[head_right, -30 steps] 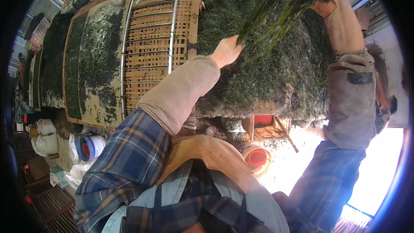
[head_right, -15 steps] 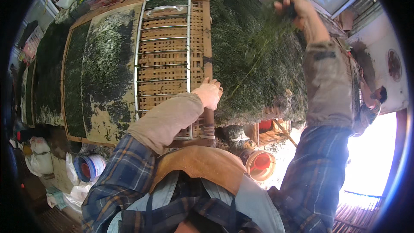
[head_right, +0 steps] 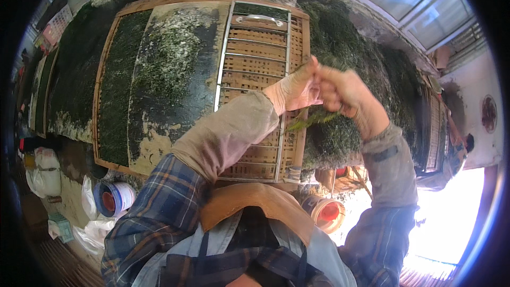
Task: The person repeatedly scoops dried green leaves from a large pile and spreads them evenly into a rectangular metal tray with a grid. The person uses both hands to distribute the leaves across the tray surface.
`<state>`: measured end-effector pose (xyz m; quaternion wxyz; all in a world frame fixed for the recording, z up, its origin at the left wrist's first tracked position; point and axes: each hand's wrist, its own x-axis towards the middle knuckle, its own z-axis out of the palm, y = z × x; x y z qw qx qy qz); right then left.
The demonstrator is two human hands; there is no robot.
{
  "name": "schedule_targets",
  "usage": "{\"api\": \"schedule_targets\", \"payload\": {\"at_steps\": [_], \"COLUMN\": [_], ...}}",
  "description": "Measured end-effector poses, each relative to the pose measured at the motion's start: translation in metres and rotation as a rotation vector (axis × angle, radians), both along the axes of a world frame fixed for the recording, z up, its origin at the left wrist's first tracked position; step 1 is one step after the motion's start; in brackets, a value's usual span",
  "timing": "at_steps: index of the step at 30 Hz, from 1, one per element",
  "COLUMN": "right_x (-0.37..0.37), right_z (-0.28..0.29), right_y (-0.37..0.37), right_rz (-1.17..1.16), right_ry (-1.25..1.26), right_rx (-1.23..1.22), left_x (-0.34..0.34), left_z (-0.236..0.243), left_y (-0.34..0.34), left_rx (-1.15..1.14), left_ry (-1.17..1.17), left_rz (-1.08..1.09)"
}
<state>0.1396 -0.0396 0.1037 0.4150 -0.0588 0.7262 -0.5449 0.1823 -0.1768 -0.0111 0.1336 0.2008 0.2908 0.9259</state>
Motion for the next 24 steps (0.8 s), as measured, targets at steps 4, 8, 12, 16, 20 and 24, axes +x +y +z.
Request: {"api": "schedule_targets", "payload": {"at_steps": [4,8,12,16,20,24], "right_x": [0.007,-0.031,-0.083,-0.141,-0.189,-0.221], "right_z": [-0.007,-0.002,-0.008,-0.059,-0.136,-0.192], "right_y": [-0.044,-0.098,-0.152,-0.195,-0.227,-0.245], "right_rz": [0.149,0.239,0.320,0.432,0.520,0.825], "right_ry": [-0.065,0.050,0.085,0.100,0.316,0.951], "right_rx": [-0.077,-0.231,-0.300,-0.231,0.036,0.492], "left_x": [-0.022,-0.049,-0.070,-0.065,-0.062,-0.060], "left_z": [0.010,0.052,0.082,0.033,-0.044,-0.078], "left_y": [-0.048,-0.142,-0.263,-0.327,-0.340,-0.361], "left_rx": [0.356,0.345,0.124,-0.079,-0.112,-0.476], "left_ry": [-0.083,0.000,0.001,-0.157,-0.682,-0.871], "left_rz": [0.334,0.590,0.605,0.907,1.085,0.949]}}
